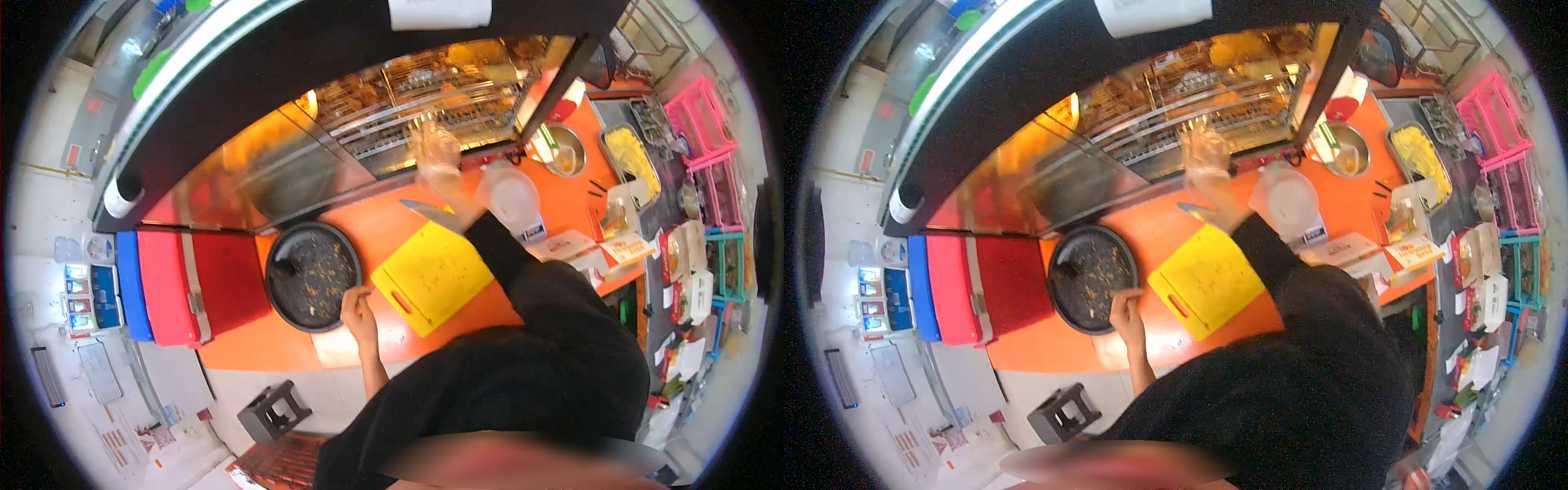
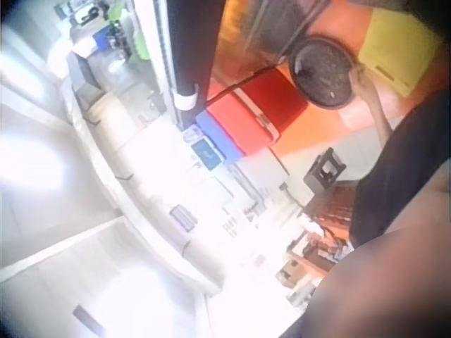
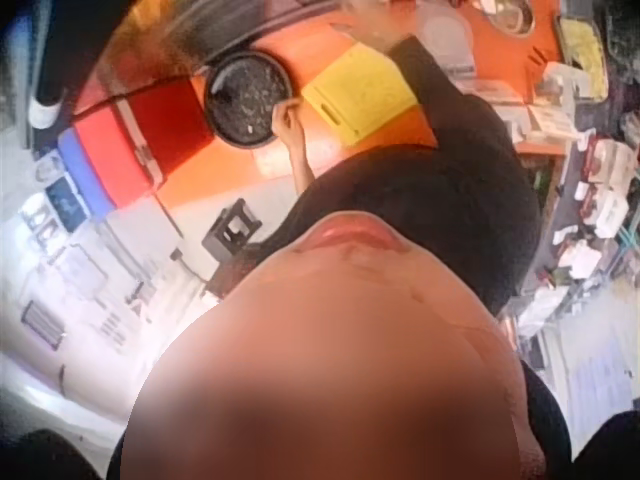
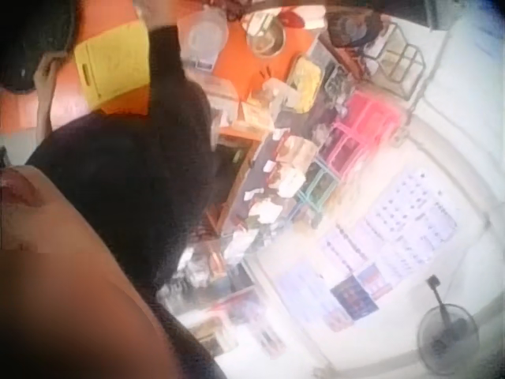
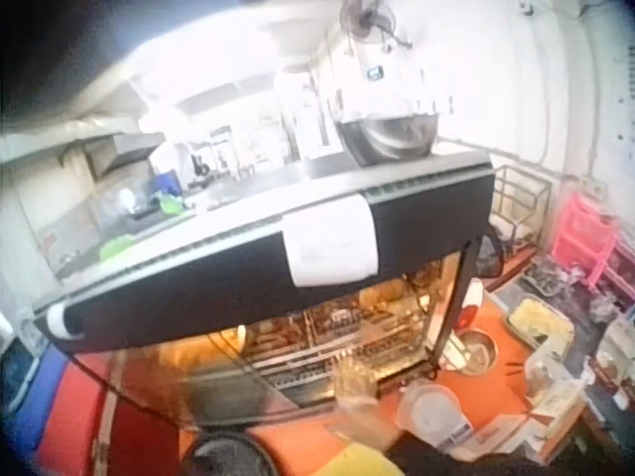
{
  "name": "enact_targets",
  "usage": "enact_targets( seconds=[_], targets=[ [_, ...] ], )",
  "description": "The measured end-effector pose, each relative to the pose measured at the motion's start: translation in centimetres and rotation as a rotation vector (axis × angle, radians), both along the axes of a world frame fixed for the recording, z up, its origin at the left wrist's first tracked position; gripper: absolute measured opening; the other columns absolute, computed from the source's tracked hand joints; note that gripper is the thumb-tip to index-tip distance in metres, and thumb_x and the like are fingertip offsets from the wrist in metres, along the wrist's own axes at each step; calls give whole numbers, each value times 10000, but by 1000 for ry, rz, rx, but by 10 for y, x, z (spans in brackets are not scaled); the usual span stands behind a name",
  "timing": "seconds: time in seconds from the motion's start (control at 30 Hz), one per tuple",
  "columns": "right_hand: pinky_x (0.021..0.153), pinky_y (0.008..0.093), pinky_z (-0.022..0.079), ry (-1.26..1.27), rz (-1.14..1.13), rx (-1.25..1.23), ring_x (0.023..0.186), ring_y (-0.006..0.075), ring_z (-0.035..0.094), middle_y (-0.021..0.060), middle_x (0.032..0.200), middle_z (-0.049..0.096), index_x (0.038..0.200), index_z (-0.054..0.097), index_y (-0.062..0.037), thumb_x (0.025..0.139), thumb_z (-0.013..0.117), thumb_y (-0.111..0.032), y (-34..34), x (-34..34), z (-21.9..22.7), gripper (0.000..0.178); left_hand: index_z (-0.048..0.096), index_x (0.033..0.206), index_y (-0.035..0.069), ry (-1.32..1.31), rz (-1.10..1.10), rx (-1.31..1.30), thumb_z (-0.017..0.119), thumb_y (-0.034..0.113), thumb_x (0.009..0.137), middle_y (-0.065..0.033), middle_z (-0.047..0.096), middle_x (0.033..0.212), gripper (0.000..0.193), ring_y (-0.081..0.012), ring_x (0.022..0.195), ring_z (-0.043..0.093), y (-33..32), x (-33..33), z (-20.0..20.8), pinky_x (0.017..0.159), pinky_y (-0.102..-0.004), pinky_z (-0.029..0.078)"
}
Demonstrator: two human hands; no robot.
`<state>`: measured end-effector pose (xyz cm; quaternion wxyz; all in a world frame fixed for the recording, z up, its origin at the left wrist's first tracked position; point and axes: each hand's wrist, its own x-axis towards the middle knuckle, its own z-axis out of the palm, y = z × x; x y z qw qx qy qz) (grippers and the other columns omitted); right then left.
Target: The person prepares food orders by putting rice and fried chicken into boxes, marking receipts with a pen, and organizing the boxes on a counter.
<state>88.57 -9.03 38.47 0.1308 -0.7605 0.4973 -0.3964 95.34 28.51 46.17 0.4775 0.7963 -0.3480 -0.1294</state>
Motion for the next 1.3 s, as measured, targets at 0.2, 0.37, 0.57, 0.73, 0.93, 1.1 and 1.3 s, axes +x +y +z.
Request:
enact_targets(
  seconds=[0.2, 0.37, 0.57, 0.73, 0.93, 1.1, 1.3],
  targets=[
    [1053, 446, 428, 263, -305, 415, 1264, 359, 530, 193, 1365, 575, 1357, 540, 0, 982, 535, -415, -100, 125, -22, 559, 692, 856, -28, -15, 182, -61, 485, -70, 867, -126, 690, 884, 211, -241, 835, 647, 28, 40, -5, 764, -341, 513],
    [1048, 448, 444, -501, -395, 512, 1276, 344, 530, 184, 1441, 518, 1360, 533, -9, 885, 730, -159, -34, 124, 14, 535, 681, 865, -43, 167, 307, -85, 466, -89, 875, -119, 674, 876, 220, -211, 833, 646, 63, 57, -35, 739, -326, 530],
    [1070, 454, 448, -1571, 355, 1237, 1204, 255, 585, 89, 1228, 654, 1319, 584, -41, 893, 759, -185, 59, -83, 65, 483, 674, 893, -33, -6, 26, -168, 472, -66, 903, -115, 671, 884, 205, -224, 862, 644, -28, 56, 2, 785, -345, 529],
    [907, 421, 559, -1442, 406, 1166, 1045, 230, 667, 95, 1165, 680, 1292, 582, -16, 938, 691, -127, 105, -284, 99, 386, 664, 942, -22, -77, -187, -143, 472, -64, 876, -133, 664, 965, 207, -256, 935, 635, -83, -11, 31, 882, -341, 495],
    [921, 345, 554, -1146, 83, 755, 1057, 204, 670, 90, 1162, 681, 1293, 579, 10, 876, 730, -28, 104, -421, 175, 445, 618, 1213, 26, -111, -1037, -20, 630, 140, 903, -214, 625, 1171, 330, -404, 1133, 566, -123, -249, 1, 960, -486, 457],
    [919, 360, 553, -396, 698, 754, 1026, 188, 678, 71, 1137, 702, 1172, 681, -54, 791, 771, -27, 90, -443, 178, 392, 646, 1130, 10, -125, -1040, 55, 651, 237, 932, -198, 634, 1129, 302, -408, 1119, 563, -118, -339, -43, 946, -513, 440],
    [820, 406, 553, 606, 1030, 373, 926, 290, 695, 88, 992, 727, 1000, 723, -108, 768, 728, -73, 89, -473, 72, 234, 699, 959, 26, 178, -1093, 265, 592, 188, 962, -166, 665, 1084, 194, -394, 1121, 575, -104, -364, -93, 884, -536, 465]
  ],
)
